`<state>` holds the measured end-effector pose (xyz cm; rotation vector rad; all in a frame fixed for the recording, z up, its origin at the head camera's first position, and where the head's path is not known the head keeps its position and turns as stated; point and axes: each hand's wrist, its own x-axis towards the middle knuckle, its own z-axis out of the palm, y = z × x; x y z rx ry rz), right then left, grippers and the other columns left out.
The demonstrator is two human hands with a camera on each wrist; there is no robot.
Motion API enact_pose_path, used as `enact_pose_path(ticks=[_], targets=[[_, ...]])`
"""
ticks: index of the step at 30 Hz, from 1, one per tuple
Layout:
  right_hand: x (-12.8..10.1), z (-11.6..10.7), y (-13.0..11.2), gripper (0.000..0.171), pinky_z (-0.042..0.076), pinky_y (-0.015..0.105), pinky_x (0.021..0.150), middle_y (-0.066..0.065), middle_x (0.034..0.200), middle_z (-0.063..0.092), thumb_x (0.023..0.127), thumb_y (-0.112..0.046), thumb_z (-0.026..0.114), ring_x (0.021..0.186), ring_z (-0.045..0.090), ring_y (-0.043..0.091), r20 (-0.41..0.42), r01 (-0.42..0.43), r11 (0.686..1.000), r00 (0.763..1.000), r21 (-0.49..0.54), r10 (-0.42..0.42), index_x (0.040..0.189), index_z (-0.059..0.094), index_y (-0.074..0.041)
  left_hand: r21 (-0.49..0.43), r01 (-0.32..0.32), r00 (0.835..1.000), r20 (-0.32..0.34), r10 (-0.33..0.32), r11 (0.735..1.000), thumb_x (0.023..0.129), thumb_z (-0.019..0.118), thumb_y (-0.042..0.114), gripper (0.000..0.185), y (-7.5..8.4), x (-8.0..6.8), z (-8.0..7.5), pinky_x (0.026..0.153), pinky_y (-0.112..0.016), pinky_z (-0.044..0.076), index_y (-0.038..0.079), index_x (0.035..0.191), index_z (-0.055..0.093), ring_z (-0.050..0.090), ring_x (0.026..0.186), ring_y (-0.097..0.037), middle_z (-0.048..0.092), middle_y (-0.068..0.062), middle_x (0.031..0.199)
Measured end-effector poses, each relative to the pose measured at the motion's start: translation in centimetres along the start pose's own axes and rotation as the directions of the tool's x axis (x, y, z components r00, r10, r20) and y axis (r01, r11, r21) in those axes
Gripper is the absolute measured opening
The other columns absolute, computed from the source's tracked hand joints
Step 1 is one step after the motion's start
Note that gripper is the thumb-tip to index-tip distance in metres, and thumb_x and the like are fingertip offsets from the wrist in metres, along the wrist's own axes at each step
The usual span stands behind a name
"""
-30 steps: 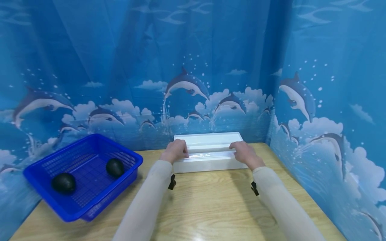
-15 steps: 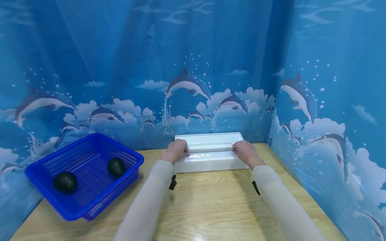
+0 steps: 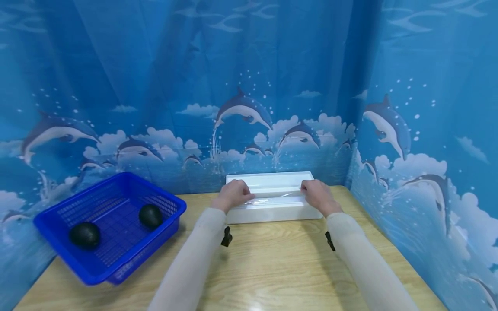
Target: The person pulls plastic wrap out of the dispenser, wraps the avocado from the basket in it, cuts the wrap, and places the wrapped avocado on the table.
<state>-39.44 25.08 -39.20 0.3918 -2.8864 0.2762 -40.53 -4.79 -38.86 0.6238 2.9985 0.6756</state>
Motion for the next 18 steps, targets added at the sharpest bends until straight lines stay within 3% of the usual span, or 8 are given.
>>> enact_pose_path(ticks=[4,7,11,14,18], targets=[[0.3,0.0,0.0,0.014,0.058,0.044,0.075,0.013,0.09,0.073,0.101,-0.002,0.056,0.079,0.067,0.024,-0.016,-0.005,1.0,1.0,-0.02,0.004,0.099,0.07,-0.003,-0.04,-0.03,0.999,0.009,0.031,0.999,0.094,0.075,0.039,0.028,0.9,0.6,0.6,0.057,-0.026,0.04,0.014,0.087,0.084,0.047,0.056,-0.011,0.073,0.0,0.067],[0.4,-0.1,0.0,0.013,0.057,0.043,0.071,0.012,0.088,0.071,0.1,-0.001,0.055,0.075,0.064,0.023,-0.022,-0.01,1.0,1.0,-0.029,0.009,0.098,0.068,-0.003,-0.039,-0.041,0.999,0.028,0.042,0.998,0.092,0.077,0.043,0.031,1.9,1.1,1.0,0.057,-0.026,0.039,0.015,0.082,0.083,0.043,0.055,-0.011,0.07,0.002,0.064],[0.4,-0.1,-0.1,0.009,0.057,0.041,0.07,0.013,0.09,0.071,0.097,0.0,0.06,0.076,0.065,0.023,-0.016,-0.017,0.999,1.0,-0.043,0.016,0.1,0.068,-0.003,-0.027,-0.052,0.998,0.04,0.053,0.998,0.091,0.079,0.041,0.027,3.3,1.4,1.4,0.062,-0.028,0.05,0.015,0.086,0.083,0.052,0.059,-0.012,0.074,0.001,0.073],[0.4,-0.2,-0.3,0.008,0.058,0.041,0.071,0.013,0.093,0.072,0.096,0.0,0.063,0.079,0.066,0.024,-0.004,-0.028,0.999,1.0,-0.043,0.028,0.102,0.068,-0.003,0.004,-0.051,0.998,0.028,0.051,0.999,0.09,0.081,0.036,0.021,4.3,1.8,1.6,0.075,-0.032,0.059,0.015,0.094,0.083,0.065,0.072,-0.013,0.079,0.0,0.088],[0.4,-0.3,-0.5,0.008,0.058,0.042,0.072,0.013,0.095,0.072,0.097,-0.002,0.063,0.081,0.067,0.025,-0.001,-0.036,0.999,0.999,-0.039,0.036,0.104,0.067,-0.003,0.053,-0.052,0.998,0.041,0.049,0.997,0.092,0.079,0.027,0.014,5.0,2.3,2.1,0.085,-0.036,0.061,0.016,0.099,0.083,0.07,0.085,-0.014,0.08,0.0,0.098]])
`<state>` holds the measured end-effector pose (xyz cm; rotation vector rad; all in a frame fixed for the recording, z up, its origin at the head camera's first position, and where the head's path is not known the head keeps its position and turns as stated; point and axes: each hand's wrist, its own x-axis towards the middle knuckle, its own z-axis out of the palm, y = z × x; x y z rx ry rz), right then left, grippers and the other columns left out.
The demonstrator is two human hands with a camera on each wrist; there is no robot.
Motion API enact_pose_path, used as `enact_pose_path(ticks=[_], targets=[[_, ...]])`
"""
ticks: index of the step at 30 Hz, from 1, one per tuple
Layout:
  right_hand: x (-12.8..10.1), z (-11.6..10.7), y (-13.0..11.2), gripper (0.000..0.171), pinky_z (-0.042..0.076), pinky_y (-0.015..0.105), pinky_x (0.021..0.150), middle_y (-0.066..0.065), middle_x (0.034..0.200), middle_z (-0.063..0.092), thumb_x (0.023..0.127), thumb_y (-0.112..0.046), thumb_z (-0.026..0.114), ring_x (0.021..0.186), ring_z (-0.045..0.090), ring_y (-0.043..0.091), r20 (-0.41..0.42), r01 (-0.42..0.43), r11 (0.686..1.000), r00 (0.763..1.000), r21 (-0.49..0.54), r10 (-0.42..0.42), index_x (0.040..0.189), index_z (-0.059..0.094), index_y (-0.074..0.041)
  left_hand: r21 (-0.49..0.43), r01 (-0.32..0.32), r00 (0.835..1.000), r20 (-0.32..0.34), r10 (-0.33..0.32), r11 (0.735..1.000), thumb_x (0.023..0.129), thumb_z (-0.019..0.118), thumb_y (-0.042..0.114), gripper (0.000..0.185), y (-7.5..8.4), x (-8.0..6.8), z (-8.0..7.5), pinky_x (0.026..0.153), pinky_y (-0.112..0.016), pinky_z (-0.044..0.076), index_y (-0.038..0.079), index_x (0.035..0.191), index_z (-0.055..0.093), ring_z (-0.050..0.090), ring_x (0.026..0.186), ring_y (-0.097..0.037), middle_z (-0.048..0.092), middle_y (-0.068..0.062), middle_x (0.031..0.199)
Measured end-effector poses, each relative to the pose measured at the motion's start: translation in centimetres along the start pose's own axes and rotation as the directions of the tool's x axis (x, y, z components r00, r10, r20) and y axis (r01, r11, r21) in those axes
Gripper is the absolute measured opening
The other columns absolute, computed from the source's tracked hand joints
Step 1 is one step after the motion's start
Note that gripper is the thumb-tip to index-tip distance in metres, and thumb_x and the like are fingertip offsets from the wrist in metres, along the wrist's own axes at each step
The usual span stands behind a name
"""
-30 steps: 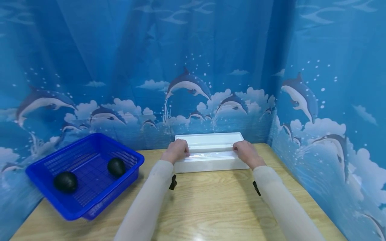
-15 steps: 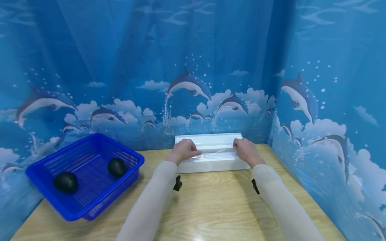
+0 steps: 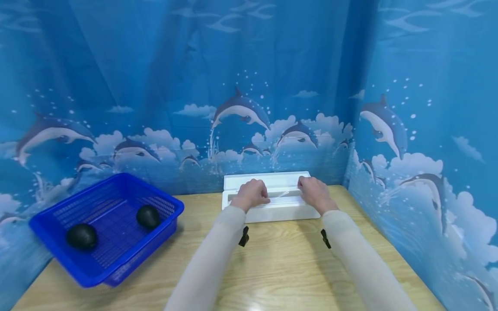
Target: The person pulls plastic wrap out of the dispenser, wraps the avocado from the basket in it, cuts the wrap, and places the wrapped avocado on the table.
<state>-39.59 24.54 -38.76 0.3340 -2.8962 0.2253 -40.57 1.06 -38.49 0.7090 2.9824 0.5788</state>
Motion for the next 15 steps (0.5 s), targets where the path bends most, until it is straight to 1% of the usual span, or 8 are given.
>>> enact_pose_path(ticks=[2,4,6,9,12,15], targets=[[-0.03,-0.03,-0.05,0.007,0.058,0.042,0.071,0.014,0.095,0.072,0.098,-0.003,0.062,0.081,0.067,0.025,-0.006,0.004,1.0,1.0,0.001,-0.004,0.103,0.067,-0.003,0.012,-0.01,1.0,0.014,0.01,1.0,0.094,0.077,0.023,0.01,0.06,0.09,0.1,0.085,-0.036,0.061,0.016,0.099,0.082,0.071,0.085,-0.014,0.08,0.0,0.098],[-0.04,-0.05,-0.02,0.007,0.059,0.042,0.071,0.014,0.094,0.072,0.099,-0.004,0.061,0.08,0.067,0.026,-0.013,0.01,1.0,1.0,0.005,-0.01,0.103,0.067,-0.003,0.022,-0.026,0.999,0.02,0.026,0.999,0.096,0.074,0.018,0.009,0.03,0.14,0.17,0.082,-0.034,0.06,0.015,0.097,0.082,0.067,0.079,-0.012,0.079,0.001,0.093],[-0.05,-0.07,0.03,0.007,0.059,0.043,0.071,0.014,0.094,0.072,0.1,-0.005,0.061,0.081,0.068,0.026,-0.019,0.01,1.0,1.0,0.007,-0.01,0.103,0.067,-0.002,0.037,-0.034,0.999,0.021,0.034,0.999,0.099,0.069,0.014,0.012,-0.01,0.18,0.19,0.078,-0.033,0.057,0.013,0.097,0.08,0.062,0.075,-0.011,0.076,0.001,0.089],[-0.12,-0.11,0.07,0.008,0.059,0.044,0.072,0.015,0.094,0.073,0.101,-0.006,0.061,0.082,0.069,0.027,-0.022,-0.001,1.0,1.0,0.017,0.002,0.103,0.067,-0.002,0.059,-0.034,0.999,0.03,0.032,0.998,0.102,0.061,0.01,0.014,0.0,0.29,0.18,0.075,-0.032,0.051,0.012,0.099,0.075,0.055,0.074,-0.014,0.07,0.001,0.087],[-0.2,-0.08,0.09,0.009,0.059,0.044,0.074,0.015,0.095,0.072,0.101,-0.006,0.06,0.084,0.069,0.028,-0.014,-0.018,0.999,1.0,0.037,0.018,0.103,0.067,-0.002,0.057,-0.024,0.999,0.046,0.021,0.998,0.105,0.056,0.009,0.014,-0.03,0.32,0.15,0.079,-0.032,0.052,0.011,0.104,0.07,0.056,0.08,-0.016,0.068,-0.002,0.094],[-0.26,-0.05,0.14,0.009,0.059,0.044,0.076,0.015,0.097,0.072,0.102,-0.006,0.06,0.085,0.068,0.028,0.001,-0.017,0.998,1.0,0.054,0.017,0.105,0.067,-0.002,0.031,-0.023,0.999,0.048,0.021,0.999,0.107,0.054,0.011,0.015,-0.25,0.23,0.07,0.085,-0.033,0.054,0.011,0.108,0.069,0.059,0.086,-0.016,0.07,-0.003,0.101]])
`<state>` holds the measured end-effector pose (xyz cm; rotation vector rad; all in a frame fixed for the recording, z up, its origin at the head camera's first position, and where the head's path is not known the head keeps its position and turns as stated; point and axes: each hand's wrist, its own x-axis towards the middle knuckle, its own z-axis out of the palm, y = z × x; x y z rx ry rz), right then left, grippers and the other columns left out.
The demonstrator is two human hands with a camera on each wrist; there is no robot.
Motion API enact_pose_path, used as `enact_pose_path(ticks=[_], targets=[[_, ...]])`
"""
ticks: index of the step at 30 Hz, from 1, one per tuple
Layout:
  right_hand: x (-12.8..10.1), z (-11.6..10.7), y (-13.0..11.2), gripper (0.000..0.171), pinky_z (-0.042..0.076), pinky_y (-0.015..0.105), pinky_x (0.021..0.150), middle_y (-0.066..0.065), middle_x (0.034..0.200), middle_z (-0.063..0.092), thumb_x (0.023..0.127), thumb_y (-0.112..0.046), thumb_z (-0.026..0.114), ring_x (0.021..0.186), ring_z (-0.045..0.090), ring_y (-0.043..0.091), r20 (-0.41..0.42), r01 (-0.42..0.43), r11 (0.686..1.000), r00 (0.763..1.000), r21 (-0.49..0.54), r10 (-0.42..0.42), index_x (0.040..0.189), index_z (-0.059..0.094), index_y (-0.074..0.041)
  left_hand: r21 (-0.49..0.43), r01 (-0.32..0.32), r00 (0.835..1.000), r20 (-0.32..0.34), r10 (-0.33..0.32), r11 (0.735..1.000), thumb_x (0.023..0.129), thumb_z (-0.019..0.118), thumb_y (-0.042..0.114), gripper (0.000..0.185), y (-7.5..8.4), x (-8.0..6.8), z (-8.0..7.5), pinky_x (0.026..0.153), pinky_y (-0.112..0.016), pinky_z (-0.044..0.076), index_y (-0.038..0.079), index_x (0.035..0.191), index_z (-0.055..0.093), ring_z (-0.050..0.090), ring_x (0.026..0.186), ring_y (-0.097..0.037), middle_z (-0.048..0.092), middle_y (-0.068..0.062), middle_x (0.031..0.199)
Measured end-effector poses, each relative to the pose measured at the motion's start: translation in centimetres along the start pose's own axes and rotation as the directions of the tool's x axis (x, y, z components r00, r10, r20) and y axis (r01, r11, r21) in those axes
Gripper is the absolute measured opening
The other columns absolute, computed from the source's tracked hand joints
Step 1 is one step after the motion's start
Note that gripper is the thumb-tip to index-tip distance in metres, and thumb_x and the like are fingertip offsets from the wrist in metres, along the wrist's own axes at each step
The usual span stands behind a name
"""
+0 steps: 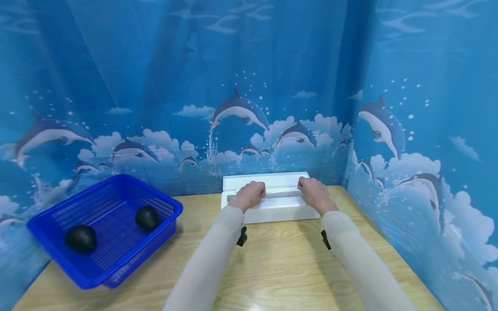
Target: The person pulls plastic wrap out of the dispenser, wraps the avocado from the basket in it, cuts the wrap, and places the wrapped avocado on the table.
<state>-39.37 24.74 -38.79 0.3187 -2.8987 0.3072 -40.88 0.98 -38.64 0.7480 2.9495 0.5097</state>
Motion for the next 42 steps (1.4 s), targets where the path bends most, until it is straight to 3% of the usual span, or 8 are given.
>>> enact_pose_path(ticks=[3,7,13,21,25,30,37,42], targets=[[0.0,0.0,0.1,0.009,0.059,0.044,0.077,0.015,0.097,0.072,0.101,-0.005,0.059,0.085,0.068,0.027,0.004,0.001,1.0,1.0,0.006,-0.001,0.106,0.067,-0.002,-0.013,-0.021,1.0,-0.007,0.02,1.0,0.107,0.056,0.015,0.015,-0.3,-0.2,-0.1,0.089,-0.034,0.056,0.011,0.11,0.069,0.063,0.091,-0.016,0.072,-0.004,0.106],[-0.1,-0.2,0.1,0.009,0.059,0.044,0.076,0.015,0.096,0.072,0.102,-0.006,0.059,0.084,0.068,0.027,-0.002,-0.003,1.0,1.0,0.01,0.003,0.105,0.067,-0.001,-0.036,-0.043,0.999,0.0,0.043,0.998,0.101,0.067,0.022,0.013,-0.7,-0.6,-0.5,0.087,-0.037,0.057,0.012,0.108,0.072,0.065,0.091,-0.018,0.073,-0.004,0.104],[-0.1,-0.3,0.2,0.011,0.058,0.044,0.074,0.015,0.095,0.071,0.103,-0.007,0.058,0.082,0.067,0.027,0.004,-0.003,1.0,1.0,0.008,0.003,0.105,0.067,-0.001,-0.073,0.001,1.0,0.024,0.001,0.997,0.094,0.077,0.021,0.006,-1.2,-1.0,-0.9,0.083,-0.033,0.058,0.015,0.093,0.079,0.064,0.079,-0.015,0.075,0.0,0.091],[-0.1,-0.2,0.4,0.011,0.058,0.044,0.073,0.015,0.096,0.071,0.104,-0.008,0.058,0.082,0.067,0.027,0.011,-0.006,1.0,1.0,0.015,0.006,0.106,0.067,-0.001,-0.048,0.037,0.998,0.055,-0.035,0.998,0.095,0.075,0.02,0.006,-1.1,-1.3,-1.0,0.079,-0.03,0.056,0.016,0.093,0.079,0.062,0.076,-0.013,0.073,0.002,0.087],[-0.1,-0.3,0.3,0.011,0.058,0.044,0.073,0.015,0.096,0.072,0.104,-0.009,0.059,0.082,0.068,0.027,0.012,-0.013,1.0,1.0,0.017,0.013,0.106,0.067,-0.001,-0.023,0.069,0.993,0.102,-0.066,0.997,0.101,0.068,0.017,0.018,-1.1,-1.4,-0.9,0.066,-0.029,0.045,0.013,0.083,0.07,0.049,0.067,-0.014,0.057,0.002,0.073],[-0.1,-0.3,0.2,0.012,0.058,0.045,0.074,0.015,0.097,0.072,0.104,-0.008,0.058,0.084,0.068,0.028,0.019,-0.014,1.0,1.0,0.02,0.014,0.107,0.067,-0.001,-0.001,0.093,0.984,0.15,-0.092,0.996,0.107,0.052,0.012,0.027,-1.5,-1.5,-0.7,0.062,-0.031,0.035,0.013,0.08,0.054,0.037,0.065,-0.016,0.044,-0.001,0.072],[0.0,-0.2,0.2,0.013,0.058,0.044,0.075,0.015,0.097,0.072,0.105,-0.01,0.058,0.084,0.068,0.028,0.024,-0.023,0.999,0.999,0.027,0.022,0.107,0.067,-0.001,-0.003,0.081,0.989,0.128,-0.08,0.997,0.108,0.051,0.011,0.011,-2.1,-1.5,-0.7,0.075,-0.034,0.047,0.01,0.105,0.061,0.051,0.078,-0.019,0.062,-0.006,0.092],[0.3,-0.1,0.1,0.012,0.058,0.043,0.074,0.014,0.098,0.072,0.105,-0.01,0.058,0.083,0.068,0.026,0.028,-0.026,0.999,0.999,0.021,0.025,0.107,0.066,-0.003,-0.017,0.084,0.991,0.105,-0.082,0.996,0.106,0.053,0.006,0.018,-2.4,-1.4,-0.6,0.099,-0.038,0.057,0.007,0.121,0.063,0.067,0.107,-0.023,0.07,-0.01,0.118]])
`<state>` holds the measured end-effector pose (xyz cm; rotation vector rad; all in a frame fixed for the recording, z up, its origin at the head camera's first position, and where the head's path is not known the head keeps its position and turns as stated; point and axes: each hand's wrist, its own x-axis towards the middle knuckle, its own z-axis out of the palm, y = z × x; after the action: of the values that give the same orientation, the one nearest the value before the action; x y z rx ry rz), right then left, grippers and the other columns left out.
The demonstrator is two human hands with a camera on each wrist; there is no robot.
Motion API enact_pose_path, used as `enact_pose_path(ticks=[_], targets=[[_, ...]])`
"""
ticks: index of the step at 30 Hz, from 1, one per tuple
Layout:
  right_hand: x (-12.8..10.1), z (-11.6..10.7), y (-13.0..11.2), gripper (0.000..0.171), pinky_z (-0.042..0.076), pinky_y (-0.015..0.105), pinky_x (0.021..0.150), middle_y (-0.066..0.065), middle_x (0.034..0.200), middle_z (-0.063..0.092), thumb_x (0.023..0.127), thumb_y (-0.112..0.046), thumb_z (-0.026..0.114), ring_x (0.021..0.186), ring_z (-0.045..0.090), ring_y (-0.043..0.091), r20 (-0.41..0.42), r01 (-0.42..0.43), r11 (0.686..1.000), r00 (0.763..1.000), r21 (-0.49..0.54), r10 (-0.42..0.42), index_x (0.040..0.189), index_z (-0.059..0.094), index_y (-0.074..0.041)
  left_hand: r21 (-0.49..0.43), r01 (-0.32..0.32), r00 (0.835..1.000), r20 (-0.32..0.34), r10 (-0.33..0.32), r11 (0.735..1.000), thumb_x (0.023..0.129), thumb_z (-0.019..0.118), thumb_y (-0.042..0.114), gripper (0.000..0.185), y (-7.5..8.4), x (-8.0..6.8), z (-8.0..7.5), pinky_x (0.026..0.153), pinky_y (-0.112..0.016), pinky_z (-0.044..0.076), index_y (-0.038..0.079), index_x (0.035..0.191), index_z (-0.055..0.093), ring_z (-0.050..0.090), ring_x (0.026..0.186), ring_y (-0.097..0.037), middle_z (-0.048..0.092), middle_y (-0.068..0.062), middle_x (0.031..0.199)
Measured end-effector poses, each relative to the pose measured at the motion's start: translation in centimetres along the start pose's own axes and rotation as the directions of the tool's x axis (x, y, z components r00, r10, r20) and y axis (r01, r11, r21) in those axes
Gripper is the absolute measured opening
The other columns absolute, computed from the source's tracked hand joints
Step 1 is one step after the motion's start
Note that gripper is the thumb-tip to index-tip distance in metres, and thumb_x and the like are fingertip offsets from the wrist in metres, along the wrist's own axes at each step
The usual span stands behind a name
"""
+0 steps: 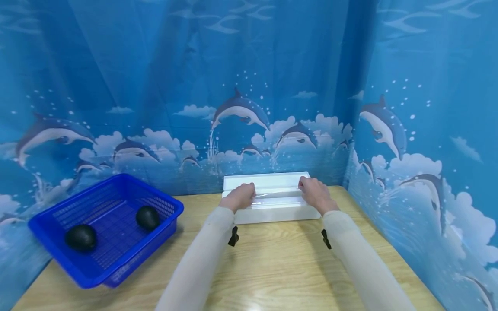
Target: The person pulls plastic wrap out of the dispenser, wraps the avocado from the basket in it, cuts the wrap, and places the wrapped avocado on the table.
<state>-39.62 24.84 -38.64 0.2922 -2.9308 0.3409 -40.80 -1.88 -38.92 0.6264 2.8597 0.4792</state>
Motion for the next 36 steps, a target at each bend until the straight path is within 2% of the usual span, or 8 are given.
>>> enact_pose_path(ticks=[3,6,9,13,17,22,30,36], targets=[[0.1,0.1,0.1,0.011,0.058,0.043,0.074,0.014,0.098,0.071,0.105,-0.01,0.057,0.083,0.067,0.026,0.0,-0.001,1.0,1.0,-0.004,0.001,0.107,0.066,-0.003,-0.018,-0.013,1.0,-0.018,0.013,1.0,0.105,0.052,0.004,0.019,-0.1,-0.1,0.0,0.101,-0.038,0.056,0.007,0.122,0.061,0.066,0.11,-0.023,0.069,-0.009,0.119],[0.2,0.1,0.1,0.011,0.058,0.043,0.074,0.014,0.097,0.071,0.105,-0.01,0.057,0.083,0.067,0.026,-0.003,0.0,1.0,1.0,-0.008,0.0,0.107,0.065,-0.003,-0.037,-0.04,0.999,-0.039,0.038,0.999,0.106,0.056,0.013,0.01,-0.3,-0.2,0.1,0.086,-0.034,0.054,0.009,0.114,0.059,0.062,0.091,-0.02,0.068,-0.007,0.104],[0.2,0.0,0.1,0.011,0.058,0.043,0.074,0.014,0.097,0.071,0.105,-0.01,0.057,0.083,0.067,0.026,-0.002,-0.001,1.0,1.0,-0.011,0.001,0.107,0.065,-0.003,-0.048,-0.056,0.997,-0.06,0.054,0.997,0.103,0.065,0.025,0.018,-0.4,-0.4,-0.1,0.078,-0.034,0.051,0.01,0.112,0.06,0.057,0.082,-0.018,0.066,-0.006,0.097],[0.0,-0.1,0.0,0.012,0.058,0.043,0.074,0.015,0.098,0.071,0.105,-0.009,0.056,0.083,0.067,0.026,0.002,-0.004,1.0,1.0,-0.007,0.004,0.108,0.065,-0.002,-0.038,-0.06,0.996,-0.07,0.058,0.997,0.097,0.074,0.022,0.017,-0.8,-0.4,-0.2,0.083,-0.035,0.055,0.01,0.108,0.068,0.061,0.086,-0.017,0.069,-0.005,0.099],[-0.1,-0.1,0.0,0.012,0.058,0.045,0.076,0.015,0.099,0.071,0.105,-0.008,0.056,0.085,0.068,0.027,0.003,-0.01,1.0,1.0,-0.004,0.01,0.108,0.066,-0.002,-0.018,-0.049,0.996,-0.072,0.048,0.999,0.095,0.075,0.016,0.005,-1.4,-0.3,-0.4,0.083,-0.035,0.057,0.011,0.097,0.074,0.062,0.084,-0.017,0.073,-0.004,0.095],[0.0,0.0,0.1,0.012,0.058,0.045,0.076,0.015,0.099,0.072,0.105,-0.009,0.056,0.085,0.068,0.027,-0.003,-0.01,1.0,1.0,0.006,0.01,0.107,0.066,-0.003,-0.014,-0.028,0.995,-0.095,0.027,1.0,0.095,0.074,0.014,0.005,-2.5,-0.9,-1.0,0.083,-0.035,0.057,0.01,0.093,0.076,0.061,0.081,-0.017,0.073,-0.004,0.092],[-0.1,-0.3,0.1,0.015,0.057,0.045,0.076,0.015,0.1,0.072,0.106,-0.01,0.054,0.084,0.067,0.027,-0.008,-0.011,0.999,1.0,0.053,0.011,0.108,0.067,-0.002,-0.083,-0.034,0.992,-0.124,0.023,0.996,0.094,0.075,0.01,0.005,-3.8,-1.6,-2.1,0.082,-0.033,0.057,0.01,0.089,0.075,0.061,0.08,-0.016,0.073,-0.005,0.091],[0.0,-0.5,0.4,0.018,0.058,0.045,0.078,0.017,0.102,0.072,0.108,-0.012,0.053,0.087,0.067,0.027,-0.001,-0.016,0.995,1.0,0.096,0.016,0.111,0.068,-0.001,-0.125,-0.039,0.989,-0.146,0.021,0.991,0.094,0.075,0.011,0.004,-4.3,-1.9,-2.4,0.082,-0.032,0.058,0.007,0.094,0.077,0.062,0.08,-0.017,0.074,-0.007,0.091]])
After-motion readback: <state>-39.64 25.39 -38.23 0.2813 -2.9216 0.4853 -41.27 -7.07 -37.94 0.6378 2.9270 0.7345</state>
